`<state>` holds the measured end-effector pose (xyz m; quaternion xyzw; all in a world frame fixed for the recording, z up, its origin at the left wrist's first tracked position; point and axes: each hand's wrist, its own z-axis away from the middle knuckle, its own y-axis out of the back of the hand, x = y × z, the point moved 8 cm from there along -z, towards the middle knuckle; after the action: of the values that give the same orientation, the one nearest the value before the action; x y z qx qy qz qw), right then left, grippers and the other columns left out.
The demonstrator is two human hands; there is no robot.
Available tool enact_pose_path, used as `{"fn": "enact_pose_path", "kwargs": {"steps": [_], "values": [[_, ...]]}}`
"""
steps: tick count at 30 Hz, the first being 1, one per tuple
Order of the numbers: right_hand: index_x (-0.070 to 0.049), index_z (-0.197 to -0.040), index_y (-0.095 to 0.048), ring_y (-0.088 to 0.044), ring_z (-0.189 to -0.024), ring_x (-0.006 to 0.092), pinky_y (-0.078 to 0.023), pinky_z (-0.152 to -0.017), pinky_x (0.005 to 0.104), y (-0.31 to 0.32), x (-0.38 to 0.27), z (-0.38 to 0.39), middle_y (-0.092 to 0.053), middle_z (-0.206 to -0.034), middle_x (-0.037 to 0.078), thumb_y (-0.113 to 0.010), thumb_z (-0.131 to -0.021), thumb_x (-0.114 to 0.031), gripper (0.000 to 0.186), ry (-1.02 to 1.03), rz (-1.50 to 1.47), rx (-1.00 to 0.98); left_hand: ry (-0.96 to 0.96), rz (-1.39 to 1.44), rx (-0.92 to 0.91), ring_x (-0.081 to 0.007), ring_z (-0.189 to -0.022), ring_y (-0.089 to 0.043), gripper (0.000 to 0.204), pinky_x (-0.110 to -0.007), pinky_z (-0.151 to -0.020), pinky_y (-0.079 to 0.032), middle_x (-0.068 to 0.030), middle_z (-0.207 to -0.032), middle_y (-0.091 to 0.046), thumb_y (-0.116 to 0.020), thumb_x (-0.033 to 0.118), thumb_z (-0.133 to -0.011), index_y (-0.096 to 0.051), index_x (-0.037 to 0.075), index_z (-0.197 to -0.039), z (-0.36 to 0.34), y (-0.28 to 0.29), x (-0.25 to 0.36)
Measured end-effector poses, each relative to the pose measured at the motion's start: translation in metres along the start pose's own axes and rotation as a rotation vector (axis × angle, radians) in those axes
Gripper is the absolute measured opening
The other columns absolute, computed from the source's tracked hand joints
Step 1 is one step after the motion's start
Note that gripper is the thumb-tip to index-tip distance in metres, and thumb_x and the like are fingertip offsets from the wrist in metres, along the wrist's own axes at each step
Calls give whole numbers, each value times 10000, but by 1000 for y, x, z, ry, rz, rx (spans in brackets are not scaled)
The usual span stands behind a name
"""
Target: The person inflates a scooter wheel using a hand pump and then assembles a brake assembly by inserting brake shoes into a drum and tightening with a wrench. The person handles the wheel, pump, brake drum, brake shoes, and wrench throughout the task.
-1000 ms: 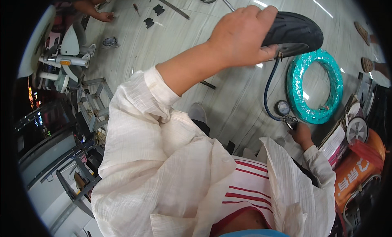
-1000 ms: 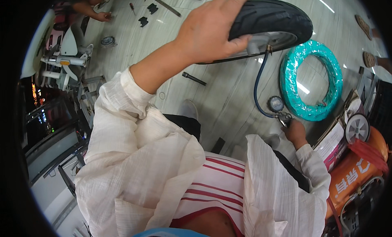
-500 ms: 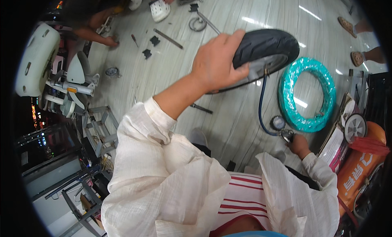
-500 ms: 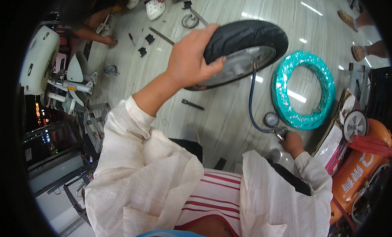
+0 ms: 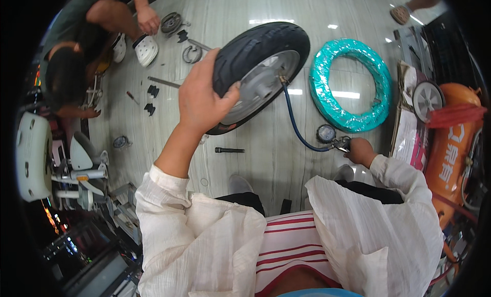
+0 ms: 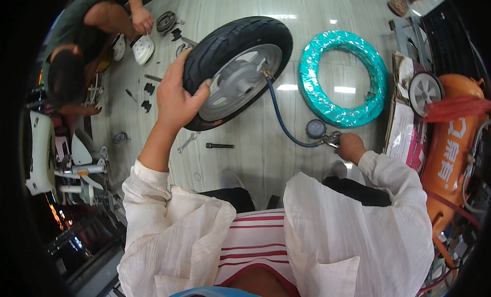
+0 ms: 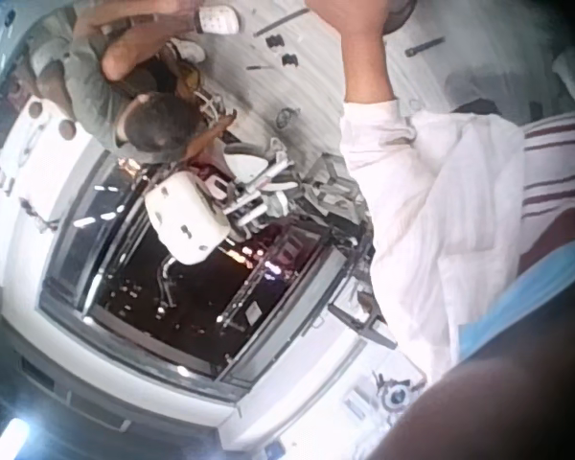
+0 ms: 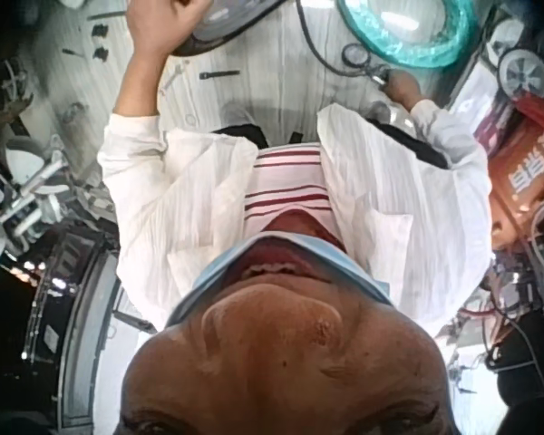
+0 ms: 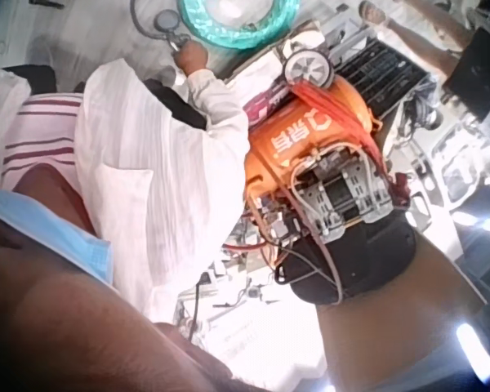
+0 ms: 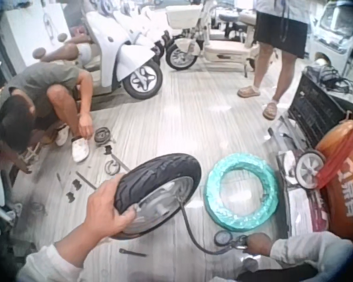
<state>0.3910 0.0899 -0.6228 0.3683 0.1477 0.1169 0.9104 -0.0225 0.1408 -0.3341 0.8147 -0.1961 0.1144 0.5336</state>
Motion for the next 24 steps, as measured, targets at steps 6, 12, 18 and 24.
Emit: {"fn": "enact_pose_path", "kwargs": {"steps": [6, 12, 18, 24], "values": [[-29, -812, -705, -651, -858, 368, -518, -776, 457, 0, -3, 2, -678, -871, 190, -799, -688, -308, 320, -20, -4, -41, -18, 3, -25, -357, -910, -621, 649, -399, -783, -508, -191, -1021, -624, -737, 198, -691, -518, 12, -1272, -2, 0, 9], [-29, -829, -709, -650, -877, 364, -514, -793, 449, 1, -6, 3, -677, -890, 190, -792, -703, -307, 316, -22, -2, -64, -5, 7, -35, -359, -933, -623, 656, -401, -801, -506, -199, -1056, -623, -734, 192, -700, -504, 2, -1285, 0, -2, 8], [-26, -832, -711, -648, -894, 367, -513, -803, 448, 1, -6, 2, -676, -902, 196, -788, -708, -313, 322, -27, 17, -64, 38, 20, -83, -326, -1048, -633, 637, -364, -914, -480, -212, -1159, -621, -712, 160, -753, -482, -5, -1324, 2, -2, 4], [-23, -835, -712, -650, -903, 365, -515, -808, 449, -1, -4, 2, -679, -919, 193, -787, -709, -323, 334, -46, 12, -78, 27, 23, -86, -318, -1053, -636, 649, -355, -922, -477, -222, -1163, -619, -716, 159, -753, -473, -20, -1328, 1, -4, 7]]}}
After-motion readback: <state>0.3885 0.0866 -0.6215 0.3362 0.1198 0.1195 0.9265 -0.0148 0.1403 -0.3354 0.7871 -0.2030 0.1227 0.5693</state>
